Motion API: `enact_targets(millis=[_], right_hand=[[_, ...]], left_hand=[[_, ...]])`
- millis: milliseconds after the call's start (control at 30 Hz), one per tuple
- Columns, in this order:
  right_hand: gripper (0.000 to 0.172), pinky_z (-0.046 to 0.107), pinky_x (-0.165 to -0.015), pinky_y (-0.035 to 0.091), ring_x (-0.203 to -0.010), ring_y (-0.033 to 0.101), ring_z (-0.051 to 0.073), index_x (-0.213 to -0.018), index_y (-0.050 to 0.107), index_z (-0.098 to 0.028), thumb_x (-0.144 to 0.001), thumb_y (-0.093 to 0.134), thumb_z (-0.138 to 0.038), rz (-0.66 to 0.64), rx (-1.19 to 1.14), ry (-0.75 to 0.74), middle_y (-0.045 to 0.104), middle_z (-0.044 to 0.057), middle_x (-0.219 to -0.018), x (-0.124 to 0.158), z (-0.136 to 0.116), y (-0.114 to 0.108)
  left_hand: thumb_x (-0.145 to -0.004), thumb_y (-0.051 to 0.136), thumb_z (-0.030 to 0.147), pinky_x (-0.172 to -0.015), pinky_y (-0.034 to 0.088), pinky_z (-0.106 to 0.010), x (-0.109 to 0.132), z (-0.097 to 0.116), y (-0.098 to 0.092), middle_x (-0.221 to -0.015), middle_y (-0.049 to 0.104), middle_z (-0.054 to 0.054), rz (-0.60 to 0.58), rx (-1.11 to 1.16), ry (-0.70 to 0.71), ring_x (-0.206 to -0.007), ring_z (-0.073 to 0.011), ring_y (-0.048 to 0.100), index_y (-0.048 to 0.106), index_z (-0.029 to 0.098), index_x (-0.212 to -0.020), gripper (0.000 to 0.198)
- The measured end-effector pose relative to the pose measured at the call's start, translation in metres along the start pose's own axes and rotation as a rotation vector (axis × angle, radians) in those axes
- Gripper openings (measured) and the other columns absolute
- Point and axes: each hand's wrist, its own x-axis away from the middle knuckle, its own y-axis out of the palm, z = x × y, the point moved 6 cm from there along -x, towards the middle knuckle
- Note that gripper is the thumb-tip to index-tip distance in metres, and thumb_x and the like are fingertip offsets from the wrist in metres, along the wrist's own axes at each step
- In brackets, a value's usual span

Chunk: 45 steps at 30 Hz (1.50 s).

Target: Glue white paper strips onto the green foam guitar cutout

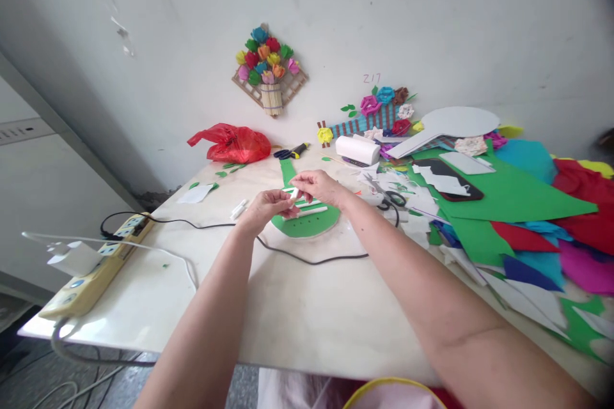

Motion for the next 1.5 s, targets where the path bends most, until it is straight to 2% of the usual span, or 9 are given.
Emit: enact_targets(millis=[133,233,400,533,700,833,967,1200,1500], right_hand=[[0.027,0.018,-0.038,0.039,-0.041,0.046,0.006,-0.074,0.057,-0.012,-0.085,0.048,-0.035,0.031,-0.047,0.063,0.056,-0.001,-0.055,0.001,-0.005,-0.014],[0.033,0.017,-0.037,0.038,-0.039,0.046,0.006,-0.063,0.054,-0.012,-0.079,0.058,-0.040,0.051,-0.027,0.122,0.054,-0.002,-0.050,0.006,-0.006,-0.024],[0.031,0.017,-0.036,0.035,-0.039,0.043,0.005,-0.059,0.054,-0.012,-0.069,0.068,-0.038,0.199,-0.113,0.130,0.050,-0.004,-0.046,0.019,0.002,-0.044],[0.028,0.018,-0.038,0.034,-0.039,0.045,0.006,-0.057,0.055,-0.013,-0.068,0.067,-0.035,0.210,-0.063,0.107,0.052,-0.003,-0.047,0.028,0.009,-0.054],[0.023,0.018,-0.038,0.031,-0.038,0.040,0.004,-0.056,0.055,-0.013,-0.068,0.065,-0.030,0.208,0.055,0.066,0.047,-0.006,-0.044,0.036,0.008,-0.058],[0.026,0.018,-0.038,0.030,-0.038,0.039,0.004,-0.055,0.053,-0.013,-0.067,0.065,-0.032,0.214,0.059,0.091,0.044,-0.007,-0.042,0.038,0.010,-0.055],[0.026,0.017,-0.038,0.032,-0.040,0.041,0.005,-0.055,0.053,-0.013,-0.067,0.067,-0.031,0.195,0.056,0.139,0.045,-0.006,-0.044,0.038,0.010,-0.051],[0.026,0.017,-0.037,0.031,-0.038,0.041,0.005,-0.052,0.049,-0.014,-0.070,0.065,-0.025,0.199,0.076,0.211,0.044,-0.006,-0.040,0.038,0.012,-0.049],[0.025,0.017,-0.037,0.033,-0.035,0.041,0.004,-0.054,0.050,-0.014,-0.072,0.063,-0.024,0.165,0.068,0.216,0.047,-0.006,-0.043,0.037,0.016,-0.046]], left_hand=[[-0.064,0.072,0.040,-0.066,0.047,-0.027,-0.007,0.013,0.009,-0.071,0.070,-0.007,0.025,0.033,0.013,-0.068,-0.0166,0.065,0.060,0.013,-0.078,0.032],[-0.063,0.073,0.041,-0.067,0.047,-0.027,-0.012,0.025,0.022,-0.069,0.069,-0.008,0.025,0.009,0.008,-0.067,-0.0166,0.065,0.060,0.012,-0.076,0.034],[-0.060,0.074,0.043,-0.070,0.047,-0.030,-0.019,0.036,0.047,-0.070,0.069,-0.007,0.012,0.031,0.026,-0.069,-0.0179,0.065,0.064,0.013,-0.078,0.037],[-0.059,0.073,0.044,-0.072,0.047,-0.030,-0.023,0.032,0.061,-0.072,0.066,-0.006,-0.013,0.060,0.032,-0.071,-0.0159,0.062,0.068,0.012,-0.076,0.037],[-0.053,0.076,0.043,-0.059,0.045,-0.025,-0.027,0.018,0.063,-0.058,0.057,-0.001,0.072,0.052,0.033,-0.055,-0.0092,0.051,0.066,0.012,-0.063,0.034],[-0.055,0.075,0.044,-0.056,0.042,-0.023,-0.025,0.013,0.062,-0.058,0.056,-0.001,0.103,0.020,0.069,-0.054,-0.0086,0.049,0.065,0.012,-0.062,0.035],[-0.056,0.075,0.044,-0.056,0.043,-0.023,-0.023,0.009,0.061,-0.059,0.058,-0.002,0.099,0.001,0.064,-0.055,-0.0093,0.050,0.066,0.011,-0.066,0.035],[-0.052,0.078,0.041,-0.056,0.043,-0.023,-0.022,0.003,0.058,-0.054,0.058,0.000,0.119,0.054,0.034,-0.051,-0.0089,0.050,0.064,0.012,-0.062,0.033],[-0.054,0.078,0.038,-0.056,0.044,-0.023,-0.022,-0.004,0.062,-0.057,0.057,0.001,0.048,0.182,-0.002,-0.052,-0.0079,0.051,0.064,0.013,-0.063,0.030]])
